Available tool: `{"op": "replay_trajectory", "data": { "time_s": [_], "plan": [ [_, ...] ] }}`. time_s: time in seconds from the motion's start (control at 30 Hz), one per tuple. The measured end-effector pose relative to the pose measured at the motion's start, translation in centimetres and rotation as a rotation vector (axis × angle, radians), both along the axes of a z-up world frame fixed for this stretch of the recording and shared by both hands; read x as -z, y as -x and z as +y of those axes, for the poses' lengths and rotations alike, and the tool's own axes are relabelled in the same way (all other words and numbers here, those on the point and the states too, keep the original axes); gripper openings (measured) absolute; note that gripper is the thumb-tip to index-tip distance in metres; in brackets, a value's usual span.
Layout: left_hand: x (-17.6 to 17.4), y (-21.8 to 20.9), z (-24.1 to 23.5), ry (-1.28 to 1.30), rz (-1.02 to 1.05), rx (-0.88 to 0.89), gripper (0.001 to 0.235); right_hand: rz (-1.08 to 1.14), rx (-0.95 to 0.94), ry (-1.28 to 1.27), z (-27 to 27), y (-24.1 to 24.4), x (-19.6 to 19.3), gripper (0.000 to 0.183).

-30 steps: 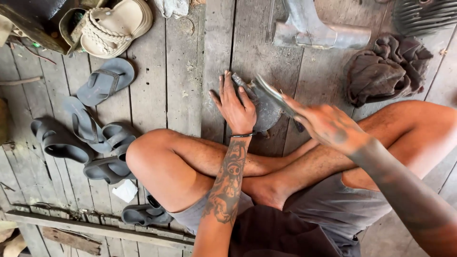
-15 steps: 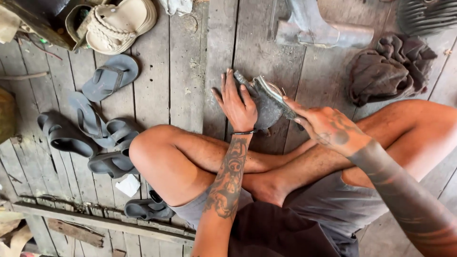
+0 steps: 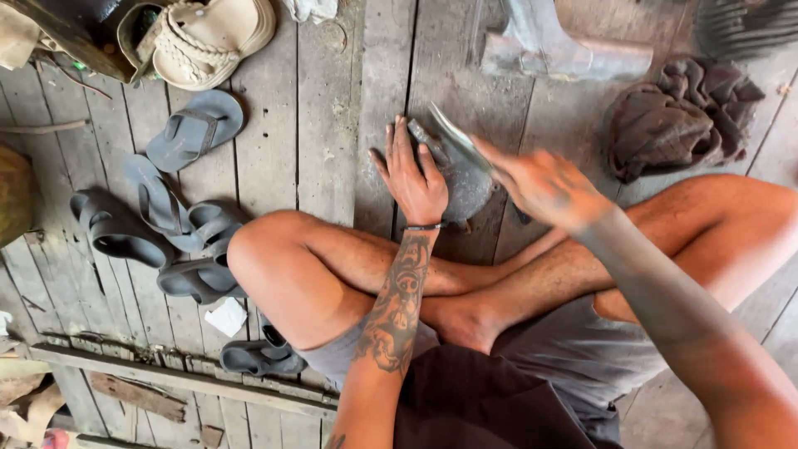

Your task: Cleaning a metal engine component using a wire brush and a small metal pick.

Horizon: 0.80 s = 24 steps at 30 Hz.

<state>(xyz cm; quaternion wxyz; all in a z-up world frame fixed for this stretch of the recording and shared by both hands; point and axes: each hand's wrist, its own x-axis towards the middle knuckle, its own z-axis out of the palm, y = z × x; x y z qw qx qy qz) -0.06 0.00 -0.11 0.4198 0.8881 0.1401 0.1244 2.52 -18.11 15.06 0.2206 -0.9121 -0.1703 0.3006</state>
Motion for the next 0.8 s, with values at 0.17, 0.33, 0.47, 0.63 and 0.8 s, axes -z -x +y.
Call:
{"op": "replay_trajectory", "data": {
  "time_s": [0.17, 0.33, 0.47, 0.63, 0.8],
  "plan": [
    [-0.4, 0.0, 0.4, 0.005, -0.036, 0.020, 0.048, -0.167, 0.010, -0.169, 0.5, -3.1, 5.7, 0.049],
    [-0.3, 0.1, 0.5, 0.024, -0.065, 0.011, 0.049, -0.132, 0.107, -0.408, -4.6, 1.6, 3.8, 0.055],
    [1.1, 0.0, 0.7, -0.067, -0.069, 0.012, 0.053, -0.071, 0.365, -0.405, -7.2, 6.3, 4.8, 0.056],
    [-2.3, -0.7, 1.5, 0.182, 0.148, -0.060, 0.058, -0.063, 0.385, -0.342, -7.6, 6.8, 1.2, 0.054],
    [-4.3, -0.1, 2.7, 0.595, 0.020, 0.147, 0.030, -0.112, 0.347, -0.354, -8.2, 6.6, 0.3, 0.058]
  ]
}}
